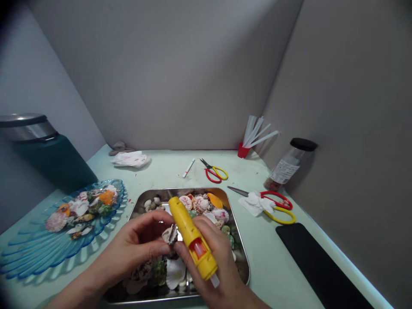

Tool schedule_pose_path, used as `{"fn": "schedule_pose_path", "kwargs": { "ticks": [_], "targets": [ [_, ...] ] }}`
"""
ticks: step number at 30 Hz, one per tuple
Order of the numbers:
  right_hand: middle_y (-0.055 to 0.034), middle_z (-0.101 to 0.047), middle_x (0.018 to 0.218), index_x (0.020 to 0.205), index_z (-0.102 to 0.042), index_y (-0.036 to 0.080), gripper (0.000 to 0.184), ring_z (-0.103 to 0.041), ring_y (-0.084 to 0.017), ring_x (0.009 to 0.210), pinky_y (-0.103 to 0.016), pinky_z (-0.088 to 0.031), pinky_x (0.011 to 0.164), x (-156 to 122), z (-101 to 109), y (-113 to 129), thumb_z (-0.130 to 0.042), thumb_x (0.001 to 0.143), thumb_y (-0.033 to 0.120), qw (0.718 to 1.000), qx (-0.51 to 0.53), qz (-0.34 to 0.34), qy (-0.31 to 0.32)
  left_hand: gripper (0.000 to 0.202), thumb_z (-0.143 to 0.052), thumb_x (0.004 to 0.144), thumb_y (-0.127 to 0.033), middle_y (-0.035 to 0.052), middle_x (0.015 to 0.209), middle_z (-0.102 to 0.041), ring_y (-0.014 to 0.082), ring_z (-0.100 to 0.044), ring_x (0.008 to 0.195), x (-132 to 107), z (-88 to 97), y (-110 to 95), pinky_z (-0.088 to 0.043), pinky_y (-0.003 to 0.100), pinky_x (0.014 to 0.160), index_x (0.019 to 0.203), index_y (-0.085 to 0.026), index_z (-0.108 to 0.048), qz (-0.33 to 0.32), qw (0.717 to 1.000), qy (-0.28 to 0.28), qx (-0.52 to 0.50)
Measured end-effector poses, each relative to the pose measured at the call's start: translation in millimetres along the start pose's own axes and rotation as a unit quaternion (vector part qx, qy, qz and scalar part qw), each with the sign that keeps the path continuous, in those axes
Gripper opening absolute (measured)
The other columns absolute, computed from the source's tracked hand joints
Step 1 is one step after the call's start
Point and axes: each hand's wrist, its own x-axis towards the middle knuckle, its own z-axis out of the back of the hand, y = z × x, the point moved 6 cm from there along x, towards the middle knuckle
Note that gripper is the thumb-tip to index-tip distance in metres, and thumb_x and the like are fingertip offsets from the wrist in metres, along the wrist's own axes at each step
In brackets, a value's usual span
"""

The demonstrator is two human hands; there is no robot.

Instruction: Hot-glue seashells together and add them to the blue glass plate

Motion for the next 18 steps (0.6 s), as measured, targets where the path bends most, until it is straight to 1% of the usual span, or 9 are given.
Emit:
{"fn": "schedule_pose_path", "kwargs": {
  "ticks": [5,9,11,15,18],
  "targets": [
    [-0.0006,-0.061,0.081,0.092,-0.056,0.022,0.01,-0.06,-0.017,0.072,-0.026,-0.049,0.065,-2.1,-0.2,-1.8,-0.059,0.083,0.021,1.0,-0.011,-0.004,-0.007,0.032,-0.077,0.064,-0.021,-0.0007,0.089,-0.06,0.0105,-0.055,0.072,-0.2,3.9,2.1,-0.044,0.021,0.065,0.093,-0.021,-0.062,0.012,1.0,-0.016,0.009],
    [-0.0011,-0.061,0.08,0.092,-0.057,0.022,0.011,-0.06,-0.017,0.069,-0.027,-0.051,0.064,-3.3,-1.3,-5.5,-0.06,0.082,0.026,1.0,-0.01,-0.01,-0.001,0.03,-0.076,0.065,-0.019,-0.0008,0.09,-0.06,0.0118,-0.055,0.077,0.5,4.2,0.5,-0.045,0.022,0.069,0.091,-0.021,-0.062,0.004,1.0,-0.028,0.012],
    [-0.0024,-0.062,0.082,0.094,-0.057,0.021,0.015,-0.061,-0.018,0.07,-0.027,-0.052,0.063,-4.1,-0.5,-6.3,-0.06,0.081,0.028,1.0,-0.018,-0.012,-0.001,0.03,-0.076,0.064,-0.018,-0.0002,0.09,-0.06,0.0138,-0.056,0.081,0.6,3.0,0.0,-0.045,0.024,0.071,0.091,-0.021,-0.062,0.002,1.0,-0.027,0.011],
    [-0.0064,-0.064,0.091,0.098,-0.06,0.019,0.019,-0.062,-0.021,0.078,-0.029,-0.053,0.063,-5.1,3.2,-3.9,-0.06,0.081,0.027,0.999,-0.037,-0.022,-0.009,0.031,-0.076,0.065,-0.02,0.0024,0.095,-0.062,0.019,-0.058,0.089,0.4,-0.5,-0.4,-0.045,0.03,0.077,0.093,-0.021,-0.061,-0.003,1.0,-0.004,0.008],
    [-0.0053,-0.066,0.085,0.093,-0.062,0.02,0.016,-0.063,-0.021,0.076,-0.029,-0.054,0.064,-3.8,4.3,0.0,-0.06,0.081,0.029,0.999,-0.029,-0.021,-0.013,0.031,-0.077,0.065,-0.02,0.0036,0.099,-0.062,0.0218,-0.057,0.094,0.9,0.2,-1.9,-0.045,0.032,0.079,0.092,-0.021,-0.061,-0.022,0.999,-0.007,0.026]
  ]
}}
